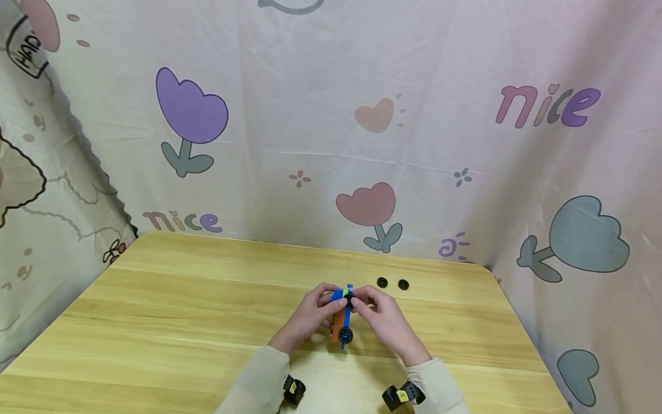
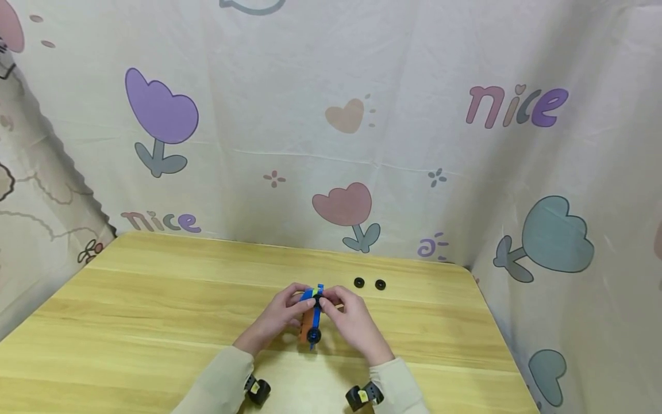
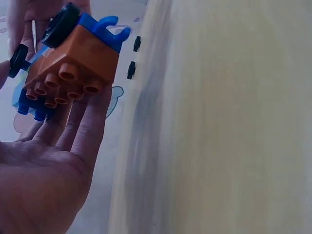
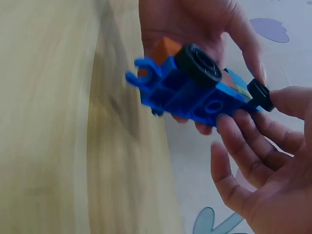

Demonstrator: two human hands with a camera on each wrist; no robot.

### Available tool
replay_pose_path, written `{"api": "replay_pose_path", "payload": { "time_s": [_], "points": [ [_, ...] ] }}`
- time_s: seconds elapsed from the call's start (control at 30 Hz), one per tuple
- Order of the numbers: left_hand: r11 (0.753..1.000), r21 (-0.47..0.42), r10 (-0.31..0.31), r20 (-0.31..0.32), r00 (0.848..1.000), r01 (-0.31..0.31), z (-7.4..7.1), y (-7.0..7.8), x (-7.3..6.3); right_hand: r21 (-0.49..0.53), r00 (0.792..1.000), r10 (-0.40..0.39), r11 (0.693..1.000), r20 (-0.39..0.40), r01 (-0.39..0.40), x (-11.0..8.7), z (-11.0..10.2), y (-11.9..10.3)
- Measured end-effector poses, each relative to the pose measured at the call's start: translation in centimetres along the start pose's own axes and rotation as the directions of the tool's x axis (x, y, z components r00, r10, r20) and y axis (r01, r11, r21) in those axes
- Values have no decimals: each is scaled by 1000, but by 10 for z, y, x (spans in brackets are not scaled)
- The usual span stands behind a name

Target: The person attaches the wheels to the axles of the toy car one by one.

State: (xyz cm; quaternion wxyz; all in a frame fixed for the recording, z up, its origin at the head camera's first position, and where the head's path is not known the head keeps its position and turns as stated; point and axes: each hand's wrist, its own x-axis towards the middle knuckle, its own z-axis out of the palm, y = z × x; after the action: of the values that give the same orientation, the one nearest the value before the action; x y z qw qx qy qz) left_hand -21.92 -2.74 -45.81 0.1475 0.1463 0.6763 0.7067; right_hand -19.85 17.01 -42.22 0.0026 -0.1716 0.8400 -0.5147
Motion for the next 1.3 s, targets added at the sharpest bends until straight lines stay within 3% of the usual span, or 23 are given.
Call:
{"api": "replay_pose_path", "payload": {
  "time_s": [0.13, 0.97, 1.3],
  "points": [
    [1000, 5, 8, -4, 1000, -8, 0, 1, 0, 65, 1000, 12, 998, -7, -12, 0, 2, 0],
    [999, 25, 26, -72, 997, -24, 0, 0, 2, 169, 1000, 15, 985, -14, -12, 8, 9, -1],
    [999, -26, 20, 29, 999, -19, -6, -1, 0, 171, 999, 35, 985, -41, -28, 6, 8, 1]
  ]
}}
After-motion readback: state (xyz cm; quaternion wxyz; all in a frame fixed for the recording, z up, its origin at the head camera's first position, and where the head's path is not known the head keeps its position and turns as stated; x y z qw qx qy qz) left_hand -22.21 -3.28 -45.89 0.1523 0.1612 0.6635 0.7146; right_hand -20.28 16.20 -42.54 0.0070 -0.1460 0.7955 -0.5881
